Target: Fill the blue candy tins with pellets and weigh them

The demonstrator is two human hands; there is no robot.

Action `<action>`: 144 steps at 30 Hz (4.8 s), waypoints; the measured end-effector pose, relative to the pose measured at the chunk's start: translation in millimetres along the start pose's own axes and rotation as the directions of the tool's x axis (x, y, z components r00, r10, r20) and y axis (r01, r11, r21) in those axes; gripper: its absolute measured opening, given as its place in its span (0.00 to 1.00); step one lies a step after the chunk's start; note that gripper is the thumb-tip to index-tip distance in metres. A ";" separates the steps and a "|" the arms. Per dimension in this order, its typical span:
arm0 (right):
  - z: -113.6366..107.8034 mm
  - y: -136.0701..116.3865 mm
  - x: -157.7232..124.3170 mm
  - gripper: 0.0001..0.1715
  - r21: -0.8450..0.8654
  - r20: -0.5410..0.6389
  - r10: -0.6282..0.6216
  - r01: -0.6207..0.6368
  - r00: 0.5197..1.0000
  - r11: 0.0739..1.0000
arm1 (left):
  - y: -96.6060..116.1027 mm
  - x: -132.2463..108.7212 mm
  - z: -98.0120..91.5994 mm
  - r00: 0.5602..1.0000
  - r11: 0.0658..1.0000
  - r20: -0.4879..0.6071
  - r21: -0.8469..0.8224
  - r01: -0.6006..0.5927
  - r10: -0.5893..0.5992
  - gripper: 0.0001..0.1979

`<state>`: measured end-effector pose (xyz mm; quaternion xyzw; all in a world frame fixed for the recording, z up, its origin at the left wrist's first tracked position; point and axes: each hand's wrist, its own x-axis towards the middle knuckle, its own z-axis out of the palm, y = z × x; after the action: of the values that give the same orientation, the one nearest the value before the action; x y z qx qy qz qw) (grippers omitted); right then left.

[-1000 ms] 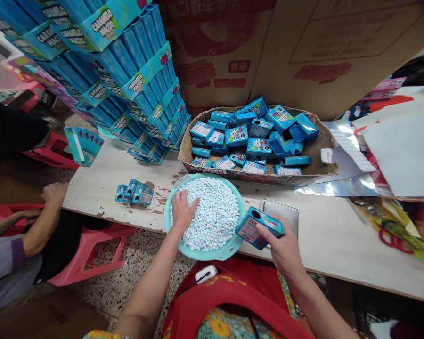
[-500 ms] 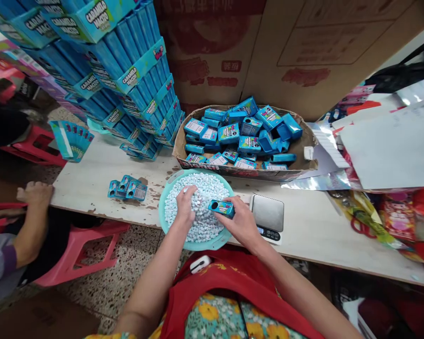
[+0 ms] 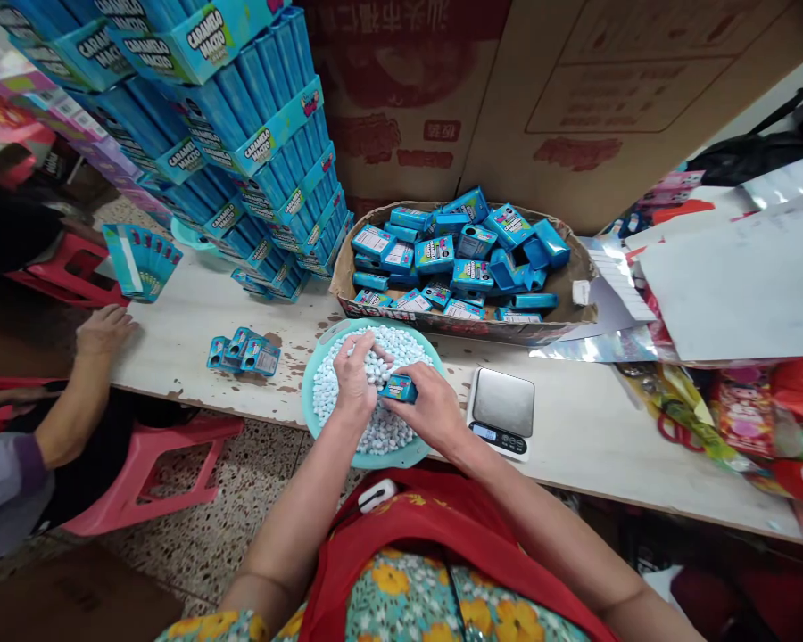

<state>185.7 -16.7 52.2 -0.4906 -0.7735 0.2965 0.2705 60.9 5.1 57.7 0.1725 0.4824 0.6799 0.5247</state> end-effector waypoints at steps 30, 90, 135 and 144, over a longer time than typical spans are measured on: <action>-5.2 9.3 7.6 0.17 0.162 -0.101 0.107 -0.090 0.989 0.983 | -1.3 4.9 20.4 0.994 0.985 -0.013 0.135 -0.105 0.108 0.12; -6.4 12.2 4.0 0.17 0.056 -0.061 0.086 -0.082 0.994 0.995 | 0.4 11.1 -0.2 0.996 0.995 0.042 -0.068 0.079 -0.076 0.13; -10.5 10.9 21.3 0.18 0.268 -0.135 0.128 -0.088 0.983 0.959 | -2.7 12.0 27.7 0.980 0.961 0.013 0.196 -0.197 0.199 0.15; -1.0 14.2 20.0 0.18 0.384 -0.162 0.132 -0.060 0.978 0.922 | 1.4 7.5 27.7 0.987 0.970 0.061 0.187 -0.159 0.150 0.13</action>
<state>187.4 6.7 45.1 -0.4924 -0.6486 0.4054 0.4154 77.7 24.9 69.9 0.2747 0.5183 0.6650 0.4623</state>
